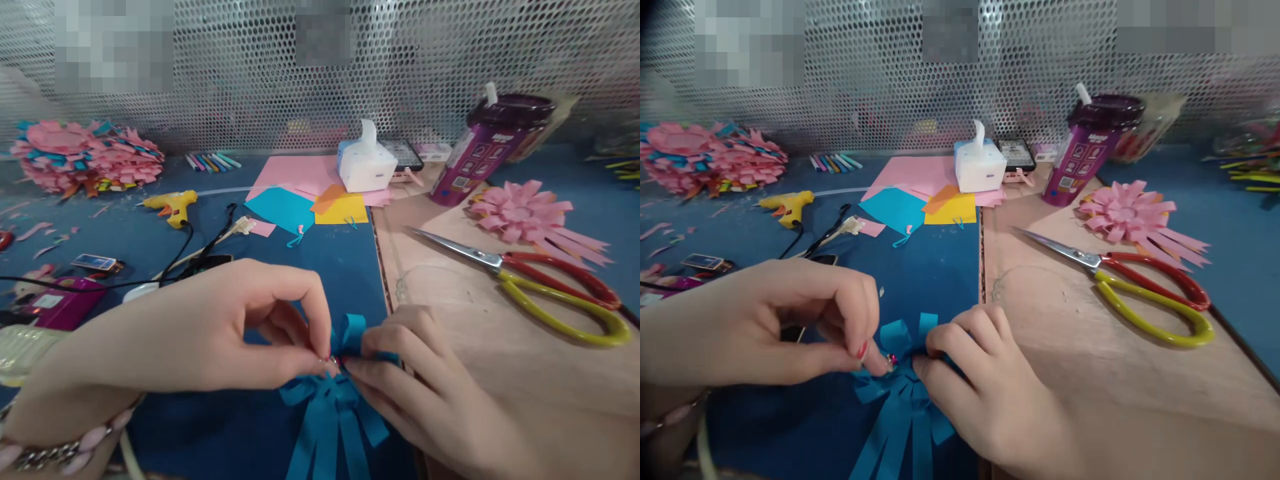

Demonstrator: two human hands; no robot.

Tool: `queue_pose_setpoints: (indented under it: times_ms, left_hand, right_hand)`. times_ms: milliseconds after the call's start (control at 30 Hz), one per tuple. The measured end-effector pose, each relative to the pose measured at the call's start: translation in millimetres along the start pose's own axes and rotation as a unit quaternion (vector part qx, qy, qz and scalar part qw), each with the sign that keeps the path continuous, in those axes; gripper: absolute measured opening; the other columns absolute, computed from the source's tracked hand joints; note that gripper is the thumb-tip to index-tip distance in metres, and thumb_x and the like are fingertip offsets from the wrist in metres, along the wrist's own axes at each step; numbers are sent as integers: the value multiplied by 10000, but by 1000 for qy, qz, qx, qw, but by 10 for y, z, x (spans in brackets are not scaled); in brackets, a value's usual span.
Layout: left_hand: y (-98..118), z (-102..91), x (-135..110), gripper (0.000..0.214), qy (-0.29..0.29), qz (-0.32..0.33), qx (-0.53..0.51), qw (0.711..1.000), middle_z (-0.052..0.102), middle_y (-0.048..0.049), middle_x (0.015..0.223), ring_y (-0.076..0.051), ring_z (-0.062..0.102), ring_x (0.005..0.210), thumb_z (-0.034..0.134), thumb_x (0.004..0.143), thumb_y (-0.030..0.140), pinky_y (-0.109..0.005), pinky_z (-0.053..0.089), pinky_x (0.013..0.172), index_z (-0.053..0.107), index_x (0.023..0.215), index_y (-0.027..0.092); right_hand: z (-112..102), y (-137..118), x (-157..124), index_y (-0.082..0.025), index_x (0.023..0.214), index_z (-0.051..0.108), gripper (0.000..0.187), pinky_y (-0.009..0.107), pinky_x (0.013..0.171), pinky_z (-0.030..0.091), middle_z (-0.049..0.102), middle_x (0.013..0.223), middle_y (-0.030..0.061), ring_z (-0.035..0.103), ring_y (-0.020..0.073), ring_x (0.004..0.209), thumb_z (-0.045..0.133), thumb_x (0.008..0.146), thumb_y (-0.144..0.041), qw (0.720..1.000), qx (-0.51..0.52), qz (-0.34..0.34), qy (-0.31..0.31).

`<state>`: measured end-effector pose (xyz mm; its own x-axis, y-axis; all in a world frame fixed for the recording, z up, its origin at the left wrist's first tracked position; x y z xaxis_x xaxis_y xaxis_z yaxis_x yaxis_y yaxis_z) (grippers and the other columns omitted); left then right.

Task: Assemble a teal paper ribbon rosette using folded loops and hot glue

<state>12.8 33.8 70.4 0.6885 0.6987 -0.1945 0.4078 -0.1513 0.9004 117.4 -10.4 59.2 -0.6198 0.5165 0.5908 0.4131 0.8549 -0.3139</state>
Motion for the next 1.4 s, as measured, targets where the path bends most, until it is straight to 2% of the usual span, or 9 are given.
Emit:
queue_pose_setpoints:
  times_ms: [233, 333, 600, 833, 1133, 1400]
  left_hand:
    - [-32, 2, 0, 63, 22, 0, 44, 999, 672, 23, 869, -100, 686, 783, 612, 857, 148, -157, 560, 693, 588, 854, 207]
    - [-41, -13, 28, 47, 41, 0, 81, 996, 667, 30, 862, -93, 672, 774, 598, 865, 167, -157, 548, 695, 594, 850, 211]
    - [10, 19, 48, 75, 57, 4, 161, 985, 666, 49, 872, -87, 632, 766, 592, 855, 165, -156, 508, 668, 606, 867, 237]
    - [-24, 27, 65, 76, 55, 1, 183, 982, 661, 51, 869, -110, 618, 760, 598, 841, 179, -190, 488, 639, 593, 860, 253]
    - [-46, 54, 51, 113, 52, -8, 196, 979, 654, 62, 874, -110, 608, 774, 601, 825, 148, -193, 468, 642, 584, 858, 254]
    - [-73, 60, 63, 103, 51, -8, 206, 977, 654, 61, 866, -115, 603, 759, 597, 830, 161, -199, 460, 638, 591, 859, 259]
  right_hand:
    - [-29, -114, 5, -153, 880, 678, 243, 361, 813, 408, 645, 852, 28, 501, 167, 828, 451, 961, -124, 999, -8, -37, 24]
    - [-68, -135, -24, -162, 880, 683, 232, 362, 835, 406, 641, 819, 14, 507, 160, 808, 468, 946, -101, 997, -22, -48, 54]
    - [-73, -152, -37, -164, 884, 679, 201, 375, 838, 443, 625, 790, 10, 528, 156, 774, 502, 905, -72, 996, -37, -59, 62]
    - [-25, -104, -13, -163, 895, 658, 266, 396, 771, 464, 646, 789, 22, 519, 164, 771, 409, 953, -92, 999, -15, -36, 35]
    - [-1, -94, 1, -160, 880, 682, 280, 386, 837, 416, 638, 792, 15, 509, 162, 770, 422, 953, -84, 999, -13, -31, 34]
    - [19, -113, -3, -176, 853, 680, 260, 388, 828, 441, 635, 781, 9, 513, 156, 757, 453, 934, -78, 999, -26, -36, 31]
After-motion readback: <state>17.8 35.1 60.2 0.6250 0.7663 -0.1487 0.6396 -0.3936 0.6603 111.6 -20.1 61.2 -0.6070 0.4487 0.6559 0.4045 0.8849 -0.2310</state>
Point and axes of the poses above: each hand's wrist, its own x-axis towards the middle knuckle, its own z-axis out of the palm, y = z × x, the point moved 10 cm from there along x, towards the middle knuckle
